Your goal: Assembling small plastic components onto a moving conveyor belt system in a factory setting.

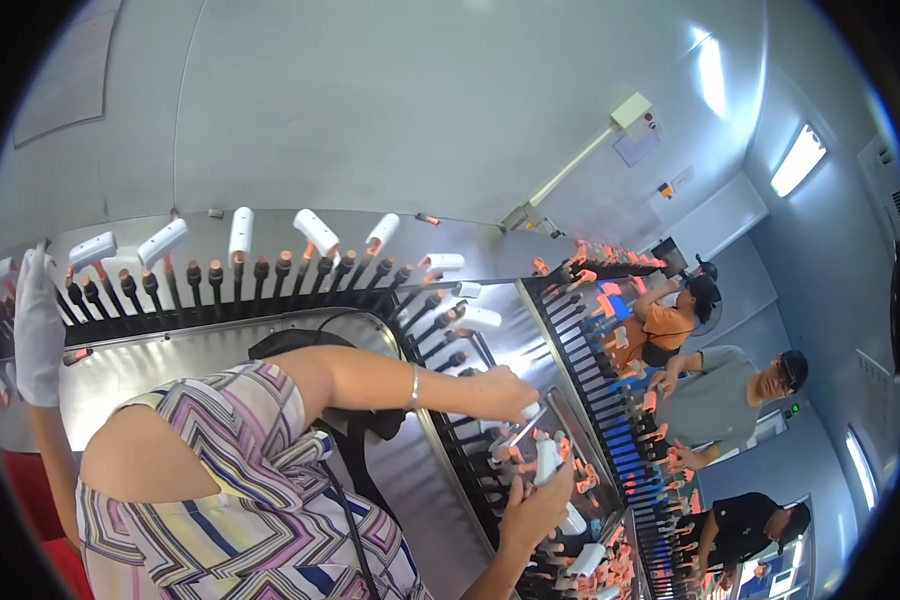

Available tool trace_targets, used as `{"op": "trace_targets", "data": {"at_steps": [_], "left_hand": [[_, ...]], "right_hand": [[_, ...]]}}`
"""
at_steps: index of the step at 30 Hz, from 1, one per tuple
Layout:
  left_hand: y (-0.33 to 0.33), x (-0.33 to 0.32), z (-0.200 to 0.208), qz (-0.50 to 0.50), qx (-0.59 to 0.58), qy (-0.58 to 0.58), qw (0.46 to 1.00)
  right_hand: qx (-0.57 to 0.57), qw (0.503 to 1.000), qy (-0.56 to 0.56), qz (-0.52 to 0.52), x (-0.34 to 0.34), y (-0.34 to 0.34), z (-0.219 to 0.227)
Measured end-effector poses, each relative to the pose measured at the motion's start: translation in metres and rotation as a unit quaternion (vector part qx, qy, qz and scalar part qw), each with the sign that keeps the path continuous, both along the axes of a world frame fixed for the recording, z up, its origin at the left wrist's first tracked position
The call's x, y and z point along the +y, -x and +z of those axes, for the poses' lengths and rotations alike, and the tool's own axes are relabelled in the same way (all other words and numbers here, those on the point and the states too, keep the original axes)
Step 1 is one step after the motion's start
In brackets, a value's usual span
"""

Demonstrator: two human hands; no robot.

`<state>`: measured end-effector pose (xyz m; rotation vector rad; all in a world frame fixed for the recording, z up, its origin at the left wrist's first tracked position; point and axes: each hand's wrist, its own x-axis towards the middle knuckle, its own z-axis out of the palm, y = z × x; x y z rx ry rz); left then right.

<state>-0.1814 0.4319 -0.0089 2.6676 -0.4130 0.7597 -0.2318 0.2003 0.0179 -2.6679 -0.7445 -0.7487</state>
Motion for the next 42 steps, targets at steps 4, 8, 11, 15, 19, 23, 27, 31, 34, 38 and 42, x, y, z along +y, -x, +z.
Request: {"op": "trace_targets", "data": {"at_steps": [4, 8, 11, 15, 19, 23, 27, 31, 34, 38, 42], "left_hand": [[0.014, 0.026, -0.010, 0.050, -0.070, -0.041, 0.995], [0.021, 0.033, 0.007, 0.148, -0.043, -0.171, 0.973], [0.050, 0.018, 0.029, 0.181, -0.047, -0.196, 0.963], [0.065, -0.013, 0.064, 0.109, -0.241, -0.111, 0.958], [0.061, -0.065, 0.078, -0.024, -0.259, -0.037, 0.965], [0.032, -0.124, 0.080, -0.108, -0.263, -0.015, 0.959], [0.003, -0.157, 0.064, -0.082, -0.216, 0.012, 0.973], [-0.040, -0.159, 0.001, 0.007, -0.090, -0.066, 0.994], [-0.050, -0.157, -0.005, 0.051, -0.098, -0.063, 0.992], [-0.046, -0.137, 0.008, 0.048, -0.031, -0.133, 0.989], [-0.038, -0.127, 0.031, 0.094, -0.037, -0.133, 0.986]], "right_hand": [[-0.197, 0.976, -0.090, -0.008, -0.015, 0.024, 0.054], [0.107, 0.994, -0.014, -0.007, -0.025, 0.002, 0.028], [0.084, 0.991, -0.024, 0.104, -0.035, -0.006, 0.001], [-0.078, 0.997, 0.011, 0.011, -0.033, 0.011, 0.050], [-0.266, 0.957, -0.085, -0.077, -0.082, 0.001, 0.077], [-0.104, 0.994, -0.013, 0.019, -0.144, -0.046, -0.003], [0.020, 0.999, -0.004, 0.044, -0.127, -0.035, 0.030], [-0.207, 0.970, -0.122, -0.040, -0.153, -0.035, 0.063], [-0.118, 0.982, -0.069, -0.131, -0.178, -0.056, 0.038], [-0.022, 0.992, 0.064, -0.103, -0.171, -0.063, 0.003], [-0.033, 0.999, 0.005, -0.042, -0.177, -0.062, 0.049]]}}
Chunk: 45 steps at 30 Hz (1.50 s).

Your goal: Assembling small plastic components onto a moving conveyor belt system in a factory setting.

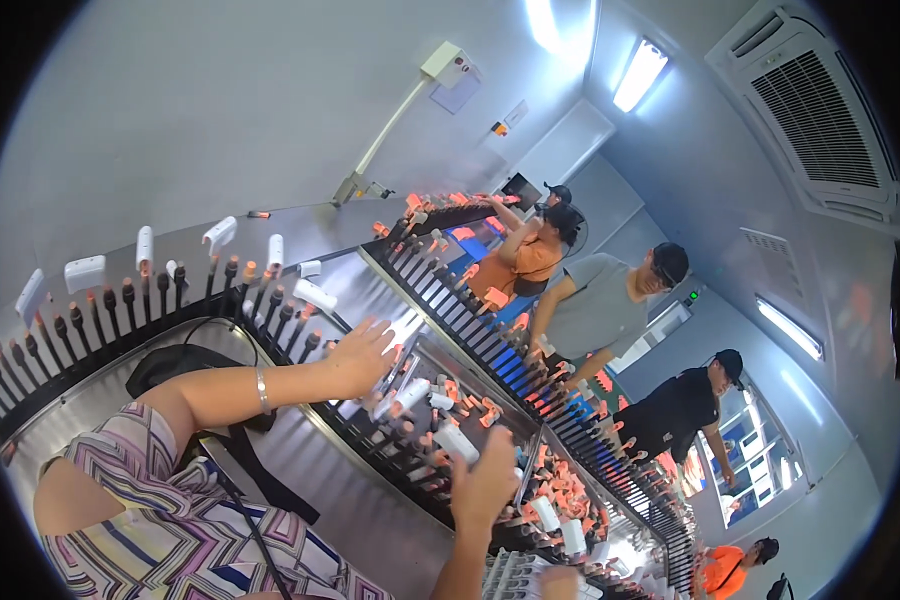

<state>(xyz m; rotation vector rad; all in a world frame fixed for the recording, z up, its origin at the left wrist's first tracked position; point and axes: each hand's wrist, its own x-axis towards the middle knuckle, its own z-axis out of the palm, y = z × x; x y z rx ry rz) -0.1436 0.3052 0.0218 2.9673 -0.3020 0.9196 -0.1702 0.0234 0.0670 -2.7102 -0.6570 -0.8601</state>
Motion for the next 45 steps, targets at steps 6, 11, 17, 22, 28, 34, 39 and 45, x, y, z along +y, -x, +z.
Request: {"op": "trace_targets", "data": {"at_steps": [6, 11, 17, 22, 28, 34, 39, 45], "left_hand": [[0.002, -0.076, 0.044, -0.162, -0.150, 0.109, 0.969], [-0.009, -0.137, 0.047, -0.251, -0.111, 0.095, 0.957], [-0.066, -0.180, 0.020, -0.155, 0.131, 0.106, 0.974], [-0.086, -0.167, -0.017, -0.076, 0.054, 0.043, 0.995], [-0.078, -0.127, -0.030, -0.048, 0.020, 0.046, 0.998], [-0.054, -0.115, 0.003, -0.047, -0.071, 0.035, 0.996], [-0.046, -0.166, 0.053, -0.202, -0.152, 0.091, 0.963], [-0.067, -0.237, 0.049, -0.321, -0.097, 0.124, 0.934]], "right_hand": [[-0.192, 0.944, -0.156, -0.218, -0.076, -0.017, 0.028], [0.017, 0.984, 0.057, -0.170, -0.100, -0.049, -0.060], [-0.191, 0.965, -0.128, -0.129, -0.116, -0.046, 0.013], [-0.078, 0.985, 0.017, -0.151, -0.153, -0.079, -0.064], [-0.057, 0.991, -0.007, -0.118, -0.161, -0.070, -0.022], [-0.274, 0.923, -0.113, -0.247, -0.220, -0.067, 0.039], [0.035, 0.949, 0.029, -0.311, -0.245, -0.110, -0.048], [-0.080, 0.968, -0.106, -0.211, -0.215, -0.097, -0.010]]}}
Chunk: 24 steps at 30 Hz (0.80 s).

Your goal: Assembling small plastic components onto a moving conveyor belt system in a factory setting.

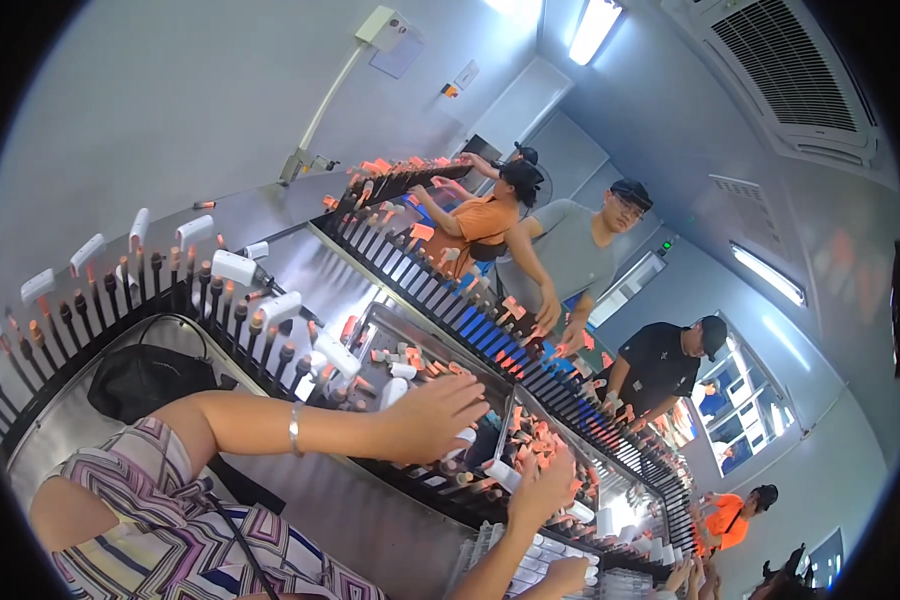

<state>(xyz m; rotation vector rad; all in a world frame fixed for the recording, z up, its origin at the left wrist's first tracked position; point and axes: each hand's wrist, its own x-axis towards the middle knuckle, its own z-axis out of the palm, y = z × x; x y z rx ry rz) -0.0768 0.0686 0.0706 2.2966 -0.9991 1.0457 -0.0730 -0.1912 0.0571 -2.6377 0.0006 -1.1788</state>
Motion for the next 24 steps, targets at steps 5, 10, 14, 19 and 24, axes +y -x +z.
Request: {"op": "trace_targets", "data": {"at_steps": [5, 10, 14, 19, 24], "left_hand": [[-0.034, -0.031, -0.018, 0.044, 0.068, -0.002, 0.997], [-0.060, -0.012, -0.062, 0.176, 0.175, -0.122, 0.961], [-0.038, 0.026, -0.050, 0.147, 0.195, -0.125, 0.962], [-0.025, 0.057, -0.039, 0.158, 0.252, -0.144, 0.944], [-0.016, 0.048, -0.017, 0.245, 0.087, -0.147, 0.954]], "right_hand": [[-0.113, 0.989, -0.011, -0.096, -0.022, -0.016, 0.012], [0.049, 0.994, 0.055, 0.080, -0.022, -0.038, -0.064], [0.074, 0.989, 0.050, 0.118, 0.003, -0.019, -0.053], [-0.060, 0.993, -0.035, 0.094, 0.005, 0.019, 0.023], [-0.180, 0.969, 0.059, -0.162, -0.072, -0.009, 0.027]]}}
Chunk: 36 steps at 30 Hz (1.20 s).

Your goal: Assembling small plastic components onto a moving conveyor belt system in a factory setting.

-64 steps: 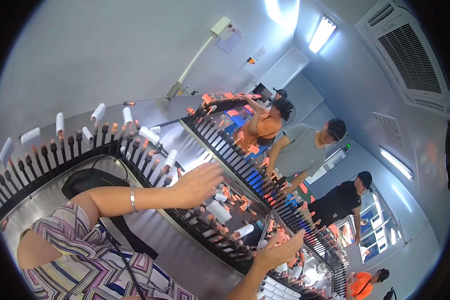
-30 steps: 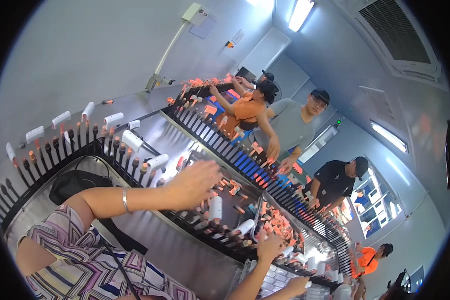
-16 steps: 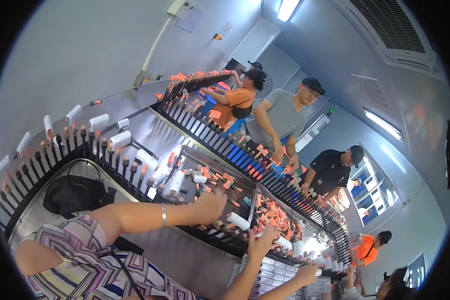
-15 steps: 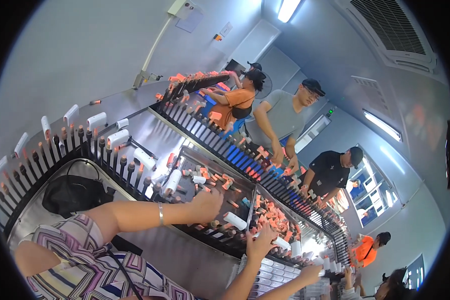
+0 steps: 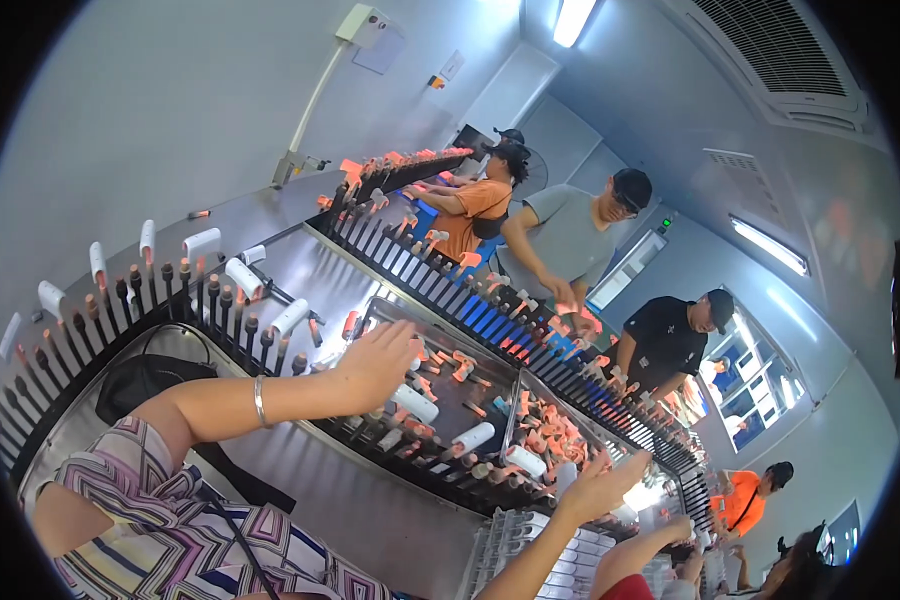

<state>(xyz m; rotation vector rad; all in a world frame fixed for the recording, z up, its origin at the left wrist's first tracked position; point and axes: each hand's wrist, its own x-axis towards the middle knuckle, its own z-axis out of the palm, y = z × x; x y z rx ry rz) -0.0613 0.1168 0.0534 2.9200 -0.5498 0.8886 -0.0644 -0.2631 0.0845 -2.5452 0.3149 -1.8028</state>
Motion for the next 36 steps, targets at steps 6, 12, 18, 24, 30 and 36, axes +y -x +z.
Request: {"op": "trace_targets", "data": {"at_steps": [6, 12, 18, 24, 30, 36], "left_hand": [[0.026, -0.082, 0.042, -0.251, -0.116, 0.112, 0.954], [-0.009, -0.148, -0.002, -0.257, -0.075, 0.086, 0.960], [-0.044, -0.141, -0.061, -0.174, -0.118, 0.068, 0.975], [-0.051, -0.098, -0.060, -0.152, -0.126, 0.068, 0.978], [-0.048, -0.055, -0.055, -0.125, -0.128, 0.095, 0.979], [-0.031, -0.007, -0.054, -0.094, -0.115, 0.073, 0.986]], "right_hand": [[0.230, 0.970, -0.062, 0.044, -0.008, -0.009, -0.091], [0.213, 0.971, -0.046, 0.097, 0.040, -0.011, -0.086], [0.196, 0.965, -0.033, 0.171, 0.067, -0.022, -0.092], [0.242, 0.923, -0.005, 0.300, 0.073, -0.022, -0.073], [-0.068, 0.992, -0.026, 0.101, 0.025, -0.004, 0.001], [0.320, 0.942, -0.062, 0.087, -0.004, -0.005, -0.084]]}}
